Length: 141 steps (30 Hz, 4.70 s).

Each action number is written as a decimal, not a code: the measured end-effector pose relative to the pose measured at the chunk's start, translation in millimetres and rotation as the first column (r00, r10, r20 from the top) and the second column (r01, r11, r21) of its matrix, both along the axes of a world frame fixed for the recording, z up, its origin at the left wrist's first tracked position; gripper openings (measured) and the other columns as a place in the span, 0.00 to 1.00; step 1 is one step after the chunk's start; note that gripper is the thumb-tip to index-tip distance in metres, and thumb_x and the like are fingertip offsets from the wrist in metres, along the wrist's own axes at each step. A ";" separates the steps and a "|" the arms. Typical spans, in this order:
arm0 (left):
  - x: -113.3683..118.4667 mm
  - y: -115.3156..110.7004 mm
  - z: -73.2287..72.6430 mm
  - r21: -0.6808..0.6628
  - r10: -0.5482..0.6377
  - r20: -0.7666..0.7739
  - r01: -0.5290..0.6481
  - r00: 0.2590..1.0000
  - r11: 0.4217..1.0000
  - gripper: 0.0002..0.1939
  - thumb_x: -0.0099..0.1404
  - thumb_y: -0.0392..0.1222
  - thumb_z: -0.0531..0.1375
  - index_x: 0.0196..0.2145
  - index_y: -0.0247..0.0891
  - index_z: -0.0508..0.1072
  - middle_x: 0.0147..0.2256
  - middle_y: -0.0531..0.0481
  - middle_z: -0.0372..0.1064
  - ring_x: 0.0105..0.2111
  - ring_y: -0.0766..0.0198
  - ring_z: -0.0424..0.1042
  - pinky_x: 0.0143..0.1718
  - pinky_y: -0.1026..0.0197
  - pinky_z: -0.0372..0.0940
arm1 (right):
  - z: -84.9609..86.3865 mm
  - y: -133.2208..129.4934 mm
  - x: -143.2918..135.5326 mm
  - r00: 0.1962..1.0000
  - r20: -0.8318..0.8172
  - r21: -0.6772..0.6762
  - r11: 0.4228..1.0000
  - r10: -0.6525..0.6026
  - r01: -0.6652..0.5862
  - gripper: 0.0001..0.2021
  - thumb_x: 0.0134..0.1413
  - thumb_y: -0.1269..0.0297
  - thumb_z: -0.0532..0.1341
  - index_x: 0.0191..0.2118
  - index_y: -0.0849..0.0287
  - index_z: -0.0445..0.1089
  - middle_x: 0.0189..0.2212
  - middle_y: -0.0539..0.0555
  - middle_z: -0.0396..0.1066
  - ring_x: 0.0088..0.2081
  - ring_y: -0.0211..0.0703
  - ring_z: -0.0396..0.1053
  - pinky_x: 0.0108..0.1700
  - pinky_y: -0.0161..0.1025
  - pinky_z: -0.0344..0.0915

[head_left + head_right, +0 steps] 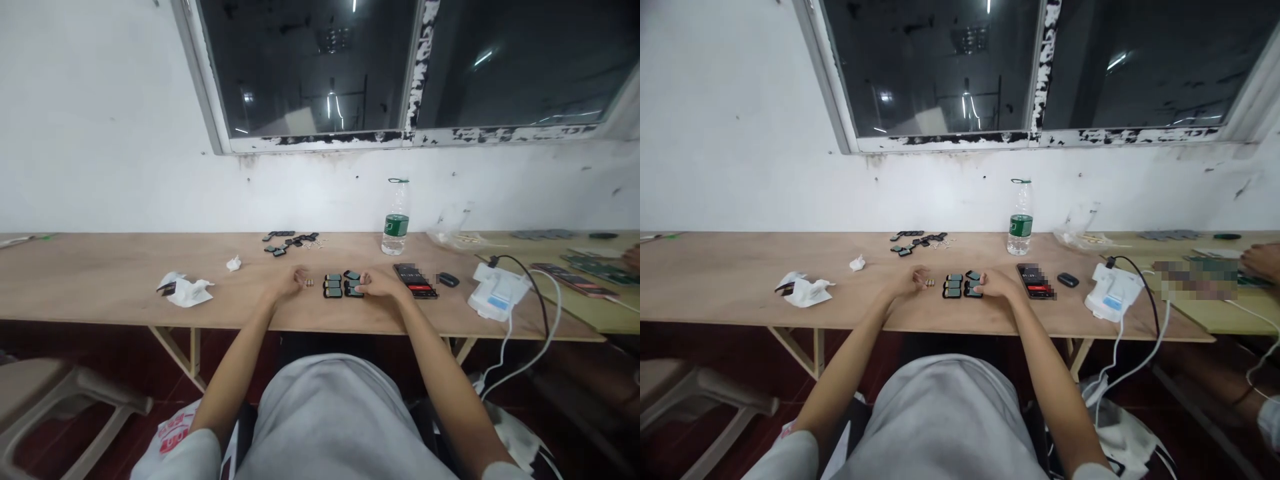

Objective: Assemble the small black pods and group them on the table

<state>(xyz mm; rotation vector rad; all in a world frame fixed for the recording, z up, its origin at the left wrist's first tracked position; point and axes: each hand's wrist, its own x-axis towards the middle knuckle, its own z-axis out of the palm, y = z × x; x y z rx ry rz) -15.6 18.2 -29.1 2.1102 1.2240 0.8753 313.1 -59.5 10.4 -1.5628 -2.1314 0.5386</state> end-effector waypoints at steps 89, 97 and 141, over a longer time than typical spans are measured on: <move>51.6 -66.8 54.0 0.580 -0.173 -0.195 0.256 0.965 0.773 0.16 0.75 0.41 0.53 0.55 0.41 0.75 0.59 0.43 0.71 0.53 0.54 0.76 0.55 0.50 0.71 | 5.7 -10.0 -60.8 0.540 -0.838 0.053 0.996 0.083 -0.071 0.20 0.45 0.48 0.73 0.35 0.61 0.77 0.30 0.56 0.79 0.30 0.43 0.76 0.34 0.38 0.73; 45.3 -63.2 61.7 0.595 -0.074 -0.024 0.074 0.997 0.801 0.14 0.74 0.44 0.54 0.48 0.39 0.77 0.46 0.45 0.79 0.46 0.56 0.78 0.51 0.53 0.72 | -0.5 -5.0 -60.2 0.691 -0.711 0.217 0.975 0.131 0.039 0.15 0.50 0.52 0.67 0.37 0.57 0.68 0.30 0.52 0.76 0.29 0.42 0.72 0.33 0.38 0.69; 10.6 -18.4 26.0 0.132 -0.086 -0.182 0.111 0.980 0.985 0.18 0.63 0.41 0.63 0.50 0.35 0.75 0.49 0.39 0.77 0.42 0.53 0.79 0.45 0.52 0.74 | -31.8 6.4 -62.6 0.999 0.049 0.364 0.931 -0.001 -0.017 0.07 0.58 0.70 0.62 0.35 0.57 0.79 0.40 0.61 0.80 0.44 0.55 0.73 0.50 0.44 0.62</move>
